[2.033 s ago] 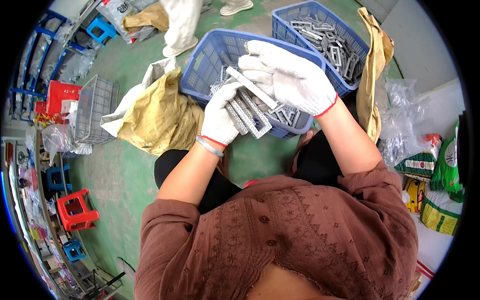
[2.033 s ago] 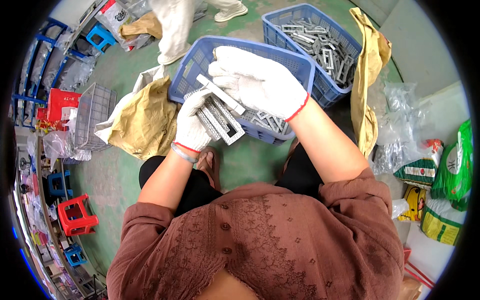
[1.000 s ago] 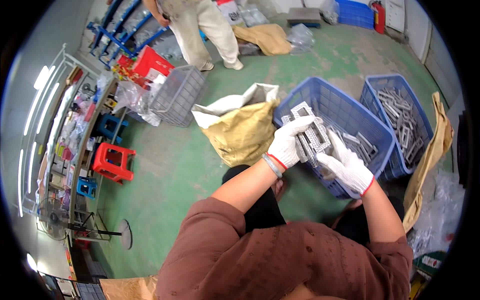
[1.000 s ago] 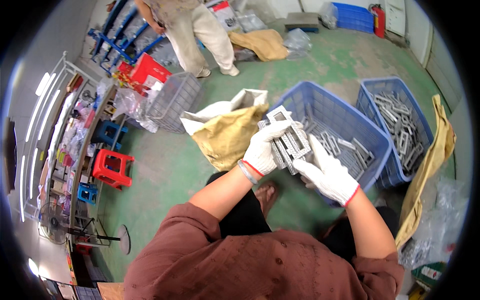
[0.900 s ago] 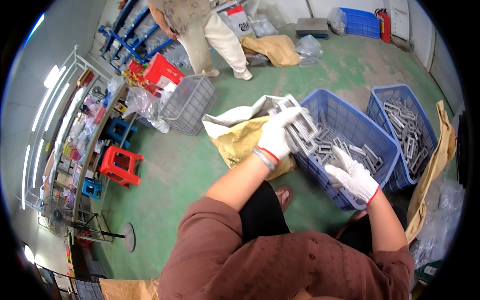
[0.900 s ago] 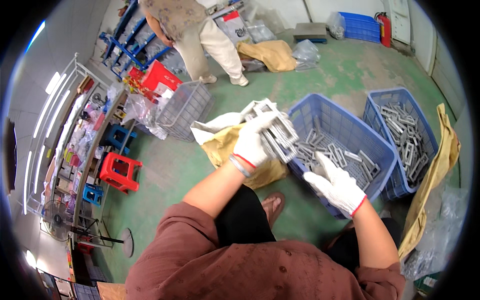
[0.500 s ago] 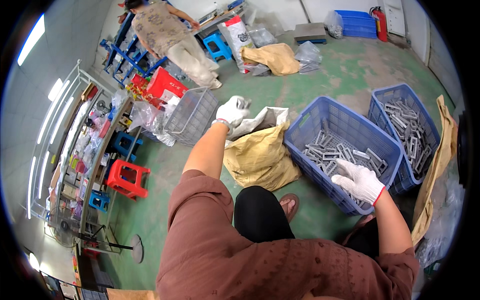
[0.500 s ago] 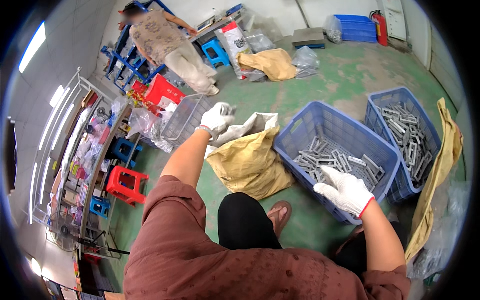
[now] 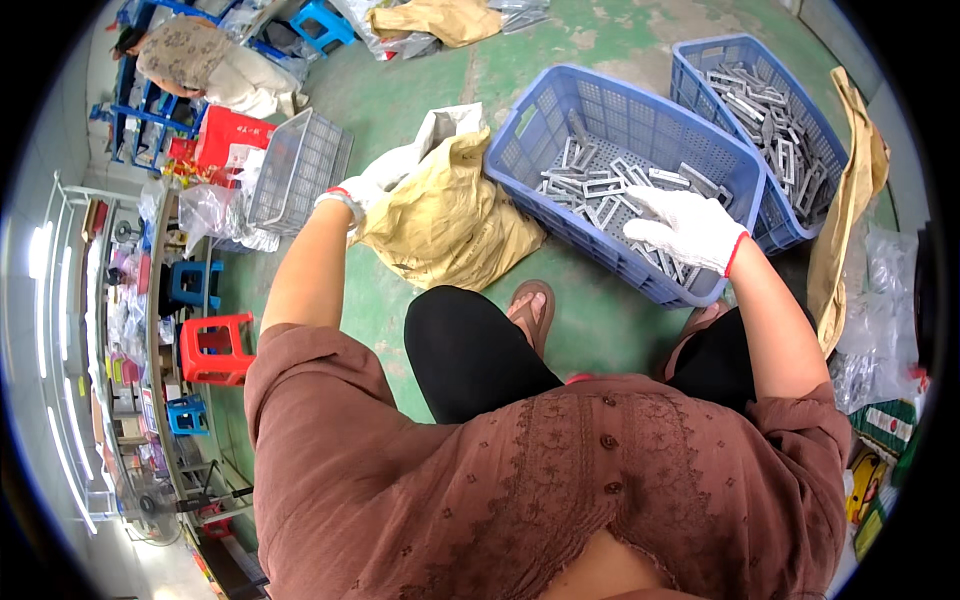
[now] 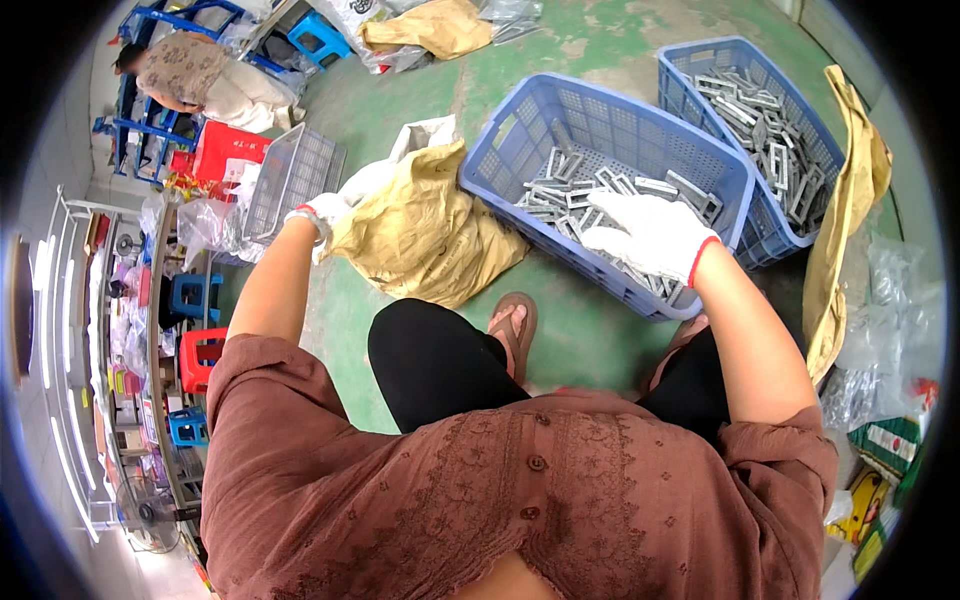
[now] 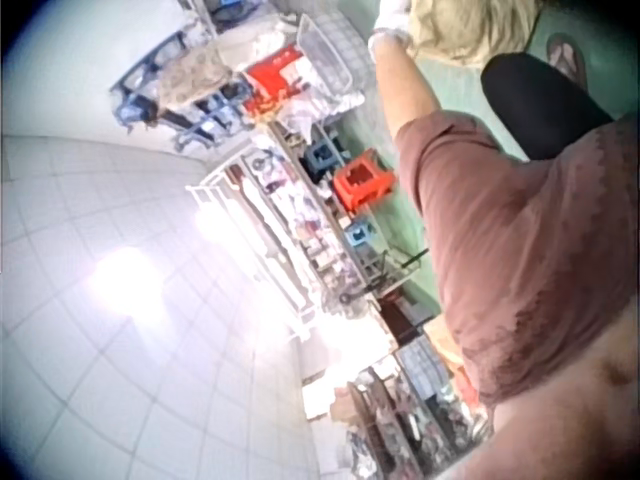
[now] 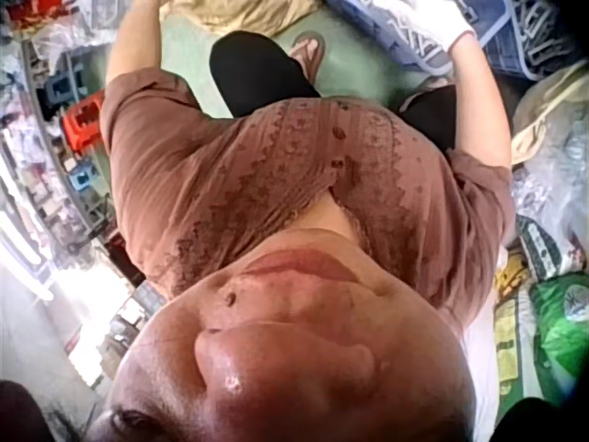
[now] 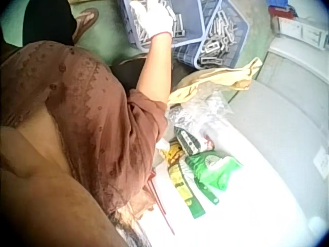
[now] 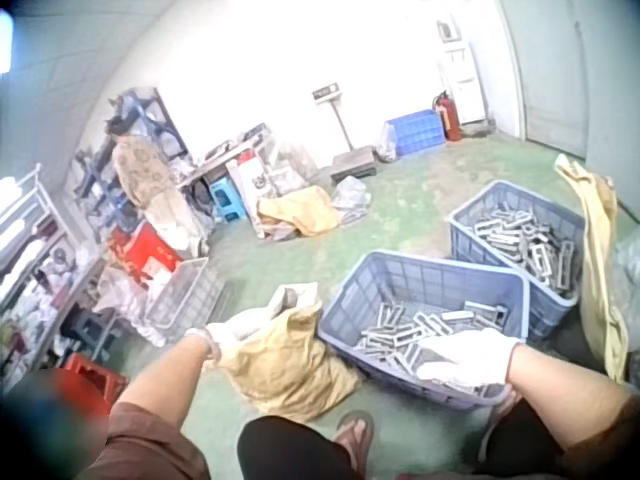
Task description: The person sits on a low stool and sorts small rectangular metal parts from a blue basket into a paper bag. They pick up the parts by hand, inspect them, and place them into the bag repeatedly.
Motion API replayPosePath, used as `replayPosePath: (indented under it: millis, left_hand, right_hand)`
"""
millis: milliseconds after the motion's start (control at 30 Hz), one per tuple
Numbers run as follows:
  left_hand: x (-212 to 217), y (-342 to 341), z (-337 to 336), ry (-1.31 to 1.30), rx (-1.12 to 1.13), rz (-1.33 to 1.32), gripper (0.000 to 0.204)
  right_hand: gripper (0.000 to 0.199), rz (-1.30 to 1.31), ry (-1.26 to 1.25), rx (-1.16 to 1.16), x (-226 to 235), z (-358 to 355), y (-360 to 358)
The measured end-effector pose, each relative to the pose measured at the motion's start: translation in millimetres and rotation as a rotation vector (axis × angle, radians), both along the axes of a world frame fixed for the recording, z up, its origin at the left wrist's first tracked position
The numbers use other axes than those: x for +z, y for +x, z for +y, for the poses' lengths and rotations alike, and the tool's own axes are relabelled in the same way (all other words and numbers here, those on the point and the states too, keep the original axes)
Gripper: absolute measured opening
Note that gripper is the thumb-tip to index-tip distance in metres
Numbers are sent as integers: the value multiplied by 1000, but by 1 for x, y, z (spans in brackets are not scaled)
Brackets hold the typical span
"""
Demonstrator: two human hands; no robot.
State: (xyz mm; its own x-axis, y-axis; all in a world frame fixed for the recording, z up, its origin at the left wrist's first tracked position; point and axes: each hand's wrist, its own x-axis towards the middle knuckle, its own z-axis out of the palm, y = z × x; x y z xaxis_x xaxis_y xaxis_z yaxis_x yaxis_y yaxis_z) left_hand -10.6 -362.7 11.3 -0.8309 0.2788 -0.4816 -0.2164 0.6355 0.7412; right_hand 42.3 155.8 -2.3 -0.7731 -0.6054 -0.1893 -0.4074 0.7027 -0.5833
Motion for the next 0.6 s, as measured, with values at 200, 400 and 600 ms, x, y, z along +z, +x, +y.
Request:
replayPosePath:
  millis: [200,400,600]
  left_hand:
    - [-8,27,-68,-885,-129,-24,45]
    - [37,56,6,-904,24,359,58]
    - [66,72,12,-900,69,233,60]
  right_hand:
    - [73,-43,102,44,5,-3,-1]
    - [72,193,121,15,-40,16,-17]
    - [67,141,194,-37,-50,19,-30]
